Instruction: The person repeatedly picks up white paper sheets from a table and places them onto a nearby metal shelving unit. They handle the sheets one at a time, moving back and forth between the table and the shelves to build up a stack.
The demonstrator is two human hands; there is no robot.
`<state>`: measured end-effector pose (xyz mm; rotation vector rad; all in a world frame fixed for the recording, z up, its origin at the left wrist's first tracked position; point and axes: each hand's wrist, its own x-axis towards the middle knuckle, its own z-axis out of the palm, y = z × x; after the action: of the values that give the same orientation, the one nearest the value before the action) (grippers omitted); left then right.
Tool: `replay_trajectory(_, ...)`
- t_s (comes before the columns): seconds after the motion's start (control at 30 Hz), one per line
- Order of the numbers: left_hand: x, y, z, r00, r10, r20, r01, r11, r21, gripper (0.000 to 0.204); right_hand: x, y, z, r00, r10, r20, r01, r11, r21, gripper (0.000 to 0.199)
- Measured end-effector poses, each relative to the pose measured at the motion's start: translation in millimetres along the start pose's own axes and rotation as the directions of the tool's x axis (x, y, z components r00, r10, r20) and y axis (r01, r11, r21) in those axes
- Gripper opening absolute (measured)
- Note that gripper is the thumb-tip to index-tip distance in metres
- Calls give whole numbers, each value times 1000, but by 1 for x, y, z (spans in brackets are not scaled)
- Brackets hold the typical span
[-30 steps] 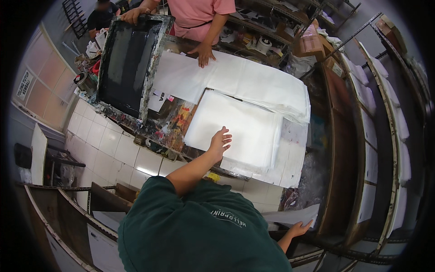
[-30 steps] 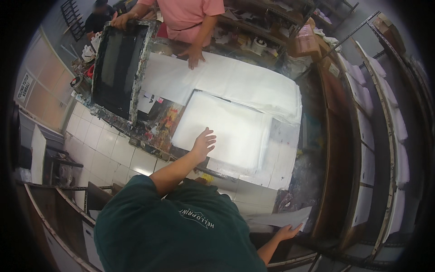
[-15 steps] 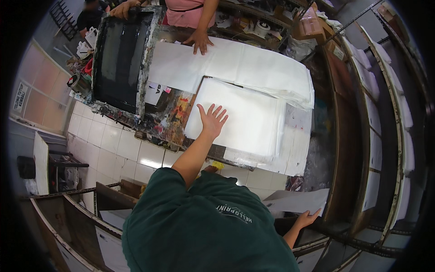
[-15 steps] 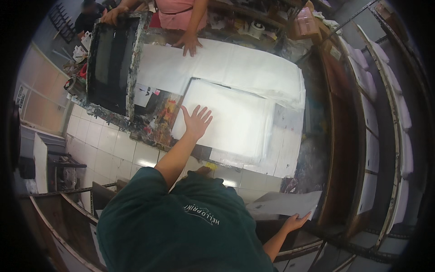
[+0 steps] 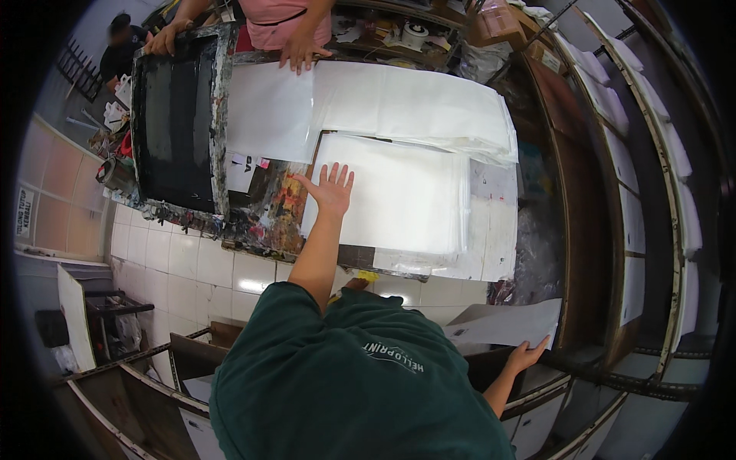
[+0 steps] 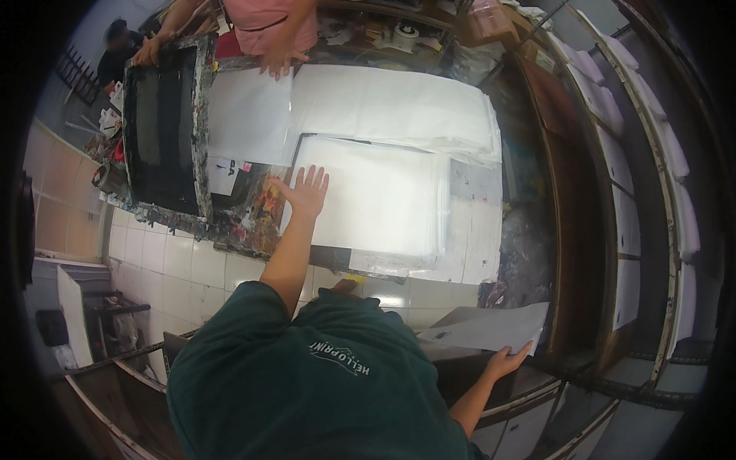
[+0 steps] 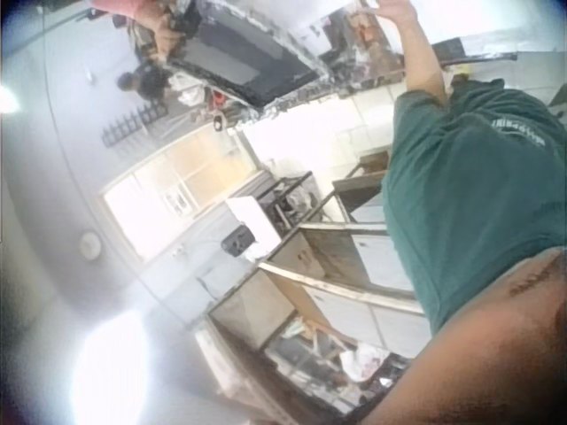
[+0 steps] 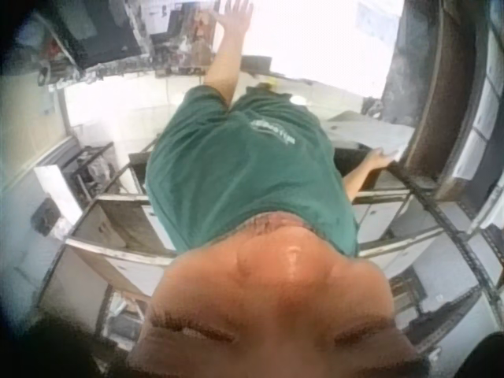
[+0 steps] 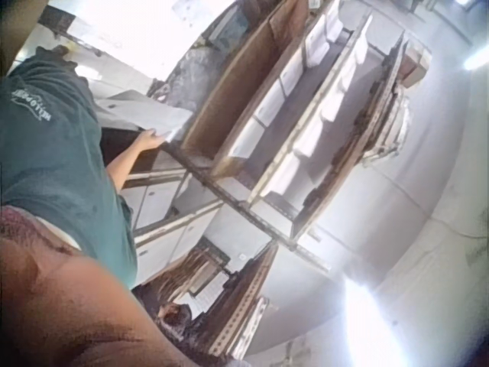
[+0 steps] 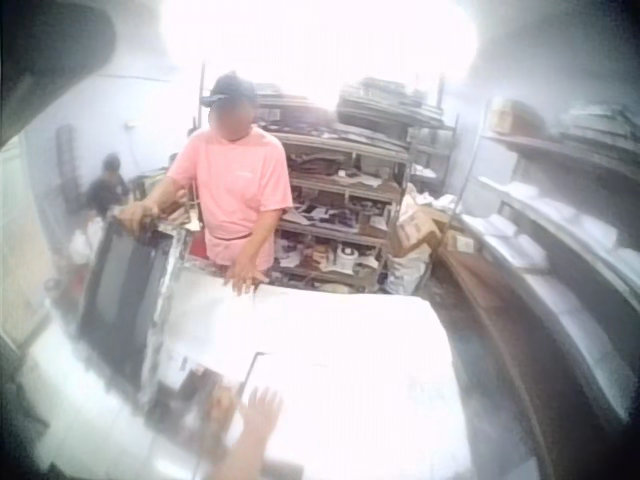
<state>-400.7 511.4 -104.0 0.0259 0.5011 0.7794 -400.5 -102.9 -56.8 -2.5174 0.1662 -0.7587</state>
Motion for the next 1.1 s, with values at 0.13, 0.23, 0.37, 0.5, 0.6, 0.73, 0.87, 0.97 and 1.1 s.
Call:
replay_trajectory(0.13,18,3,8,998,3,-69,-3,1000,-4,118,-5,-5,-6,1000,29,-10,-29,1000,6,66)
replay_trajectory(0.23,24,-5,34,978,-43,-206,63,994,89,91,-7,-20,-13,999,53,-7,-53,999,6,64)
replay_trajectory(0.37,64,-35,25,996,-50,-80,79,903,423,47,-15,-32,-23,998,64,-14,-64,998,-14,63)
replay_trajectory(0.5,55,-94,68,995,-96,-37,103,909,404,28,-37,-25,-34,978,206,-39,-206,978,11,63)
replay_trajectory(0.6,39,-140,90,989,-130,69,92,909,407,19,-32,-60,-30,938,344,34,-342,911,230,57)
replay_trajectory(0.73,-35,-193,150,761,-585,279,380,751,540,17,-13,-67,-12,949,290,126,-283,956,-72,61)
replay_trajectory(0.87,-171,-272,168,714,-539,446,154,743,651,25,-17,-53,12,944,321,73,-322,947,-10,67)
replay_trajectory(0.97,-238,-306,152,638,-576,511,60,699,713,34,-32,-50,-21,885,456,93,-460,887,29,66)
replay_trajectory(1.1,-296,-334,139,507,-687,520,31,618,786,36,-68,13,-87,862,474,-180,-468,880,77,65)
